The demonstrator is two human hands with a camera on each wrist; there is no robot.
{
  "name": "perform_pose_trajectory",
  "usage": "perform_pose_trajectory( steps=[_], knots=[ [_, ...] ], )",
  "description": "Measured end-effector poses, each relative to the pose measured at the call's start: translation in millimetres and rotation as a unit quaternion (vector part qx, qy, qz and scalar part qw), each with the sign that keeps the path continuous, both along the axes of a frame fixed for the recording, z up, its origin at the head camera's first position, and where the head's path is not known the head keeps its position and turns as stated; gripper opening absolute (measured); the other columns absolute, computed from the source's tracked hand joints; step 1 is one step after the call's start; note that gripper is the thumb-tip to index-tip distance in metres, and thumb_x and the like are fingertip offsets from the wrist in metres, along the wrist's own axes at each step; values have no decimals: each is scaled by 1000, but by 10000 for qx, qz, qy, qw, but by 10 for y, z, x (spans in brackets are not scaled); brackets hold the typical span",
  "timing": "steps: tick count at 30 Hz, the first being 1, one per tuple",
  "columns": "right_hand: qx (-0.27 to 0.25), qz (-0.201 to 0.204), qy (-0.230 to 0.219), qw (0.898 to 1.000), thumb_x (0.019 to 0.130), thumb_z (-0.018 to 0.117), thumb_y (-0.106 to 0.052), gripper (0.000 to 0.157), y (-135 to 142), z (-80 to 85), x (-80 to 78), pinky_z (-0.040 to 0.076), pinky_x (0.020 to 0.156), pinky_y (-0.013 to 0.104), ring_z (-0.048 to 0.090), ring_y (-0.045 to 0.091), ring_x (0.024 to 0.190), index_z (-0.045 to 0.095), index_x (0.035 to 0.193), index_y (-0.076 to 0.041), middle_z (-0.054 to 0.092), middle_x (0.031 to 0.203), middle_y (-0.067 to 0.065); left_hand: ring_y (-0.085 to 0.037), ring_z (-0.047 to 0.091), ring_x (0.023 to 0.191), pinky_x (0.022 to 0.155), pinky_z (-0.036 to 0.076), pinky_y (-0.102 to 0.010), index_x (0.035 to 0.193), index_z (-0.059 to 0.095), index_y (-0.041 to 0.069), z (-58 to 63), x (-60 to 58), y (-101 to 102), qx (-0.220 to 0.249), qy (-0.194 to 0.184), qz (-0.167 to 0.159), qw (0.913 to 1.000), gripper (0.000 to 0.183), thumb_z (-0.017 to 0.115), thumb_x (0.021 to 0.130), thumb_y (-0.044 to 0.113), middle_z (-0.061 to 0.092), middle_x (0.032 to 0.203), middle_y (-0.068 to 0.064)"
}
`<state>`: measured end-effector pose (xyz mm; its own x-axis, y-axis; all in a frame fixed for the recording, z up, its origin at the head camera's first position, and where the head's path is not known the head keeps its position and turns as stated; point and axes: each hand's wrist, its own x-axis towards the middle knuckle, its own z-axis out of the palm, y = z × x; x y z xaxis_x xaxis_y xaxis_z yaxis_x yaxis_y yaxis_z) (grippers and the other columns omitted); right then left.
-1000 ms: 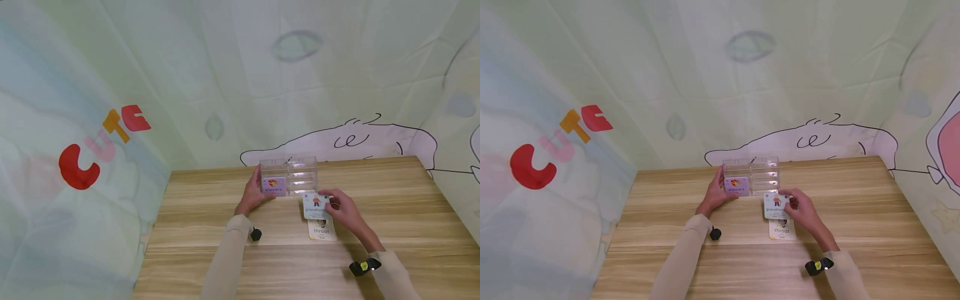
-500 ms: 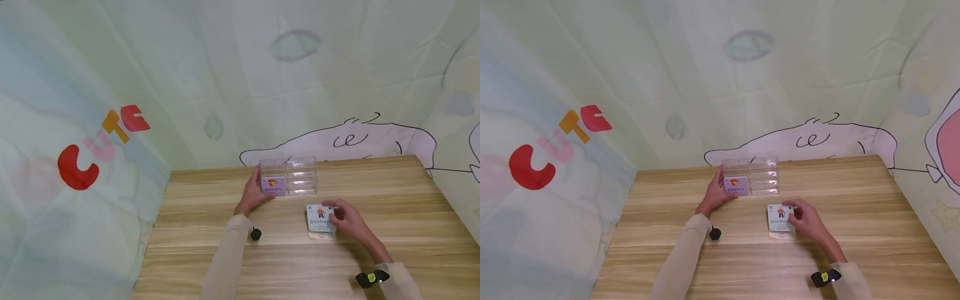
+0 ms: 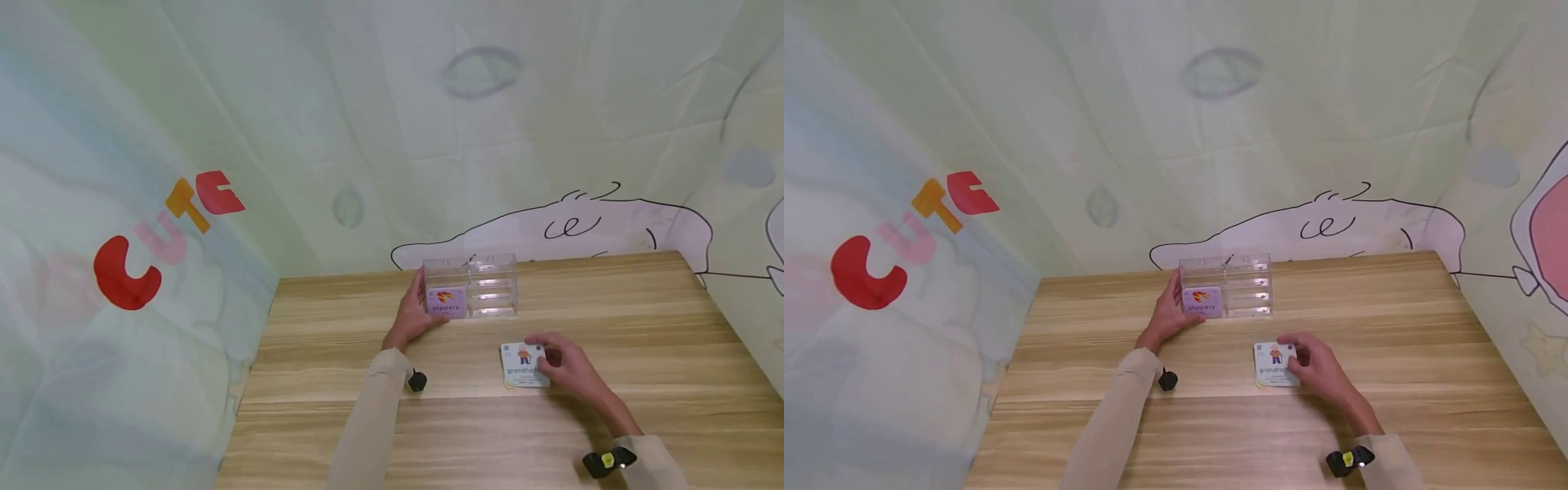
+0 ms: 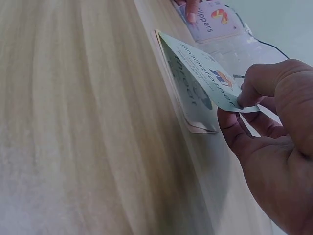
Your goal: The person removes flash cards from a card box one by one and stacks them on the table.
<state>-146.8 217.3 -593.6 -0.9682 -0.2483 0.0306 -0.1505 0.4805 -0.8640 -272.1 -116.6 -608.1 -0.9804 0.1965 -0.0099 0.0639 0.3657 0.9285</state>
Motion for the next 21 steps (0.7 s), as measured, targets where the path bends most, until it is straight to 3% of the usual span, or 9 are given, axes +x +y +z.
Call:
perform_pose_trajectory(
  steps=[13,21],
  knots=[
    [424,50,136,9990,91,72,6,38,-28,-18,13,59,82,27,62,25,98,67,128,0,65,119,14,-23,34,152,123,30,-34,168,13,25,16,-8,11,17,37,-4,10000,126,94,73,4,29,169,-3],
    [886,44,604,9942,86,79,3,39,-94,-16,35,48,71,24,52,21,92,70,123,-2,64,110,9,-22,36,151,123,31,-33,168,13,27,5,-2,7,-2,-18,3,10000,126,94,73,4,29,169,-2]
  ],
)
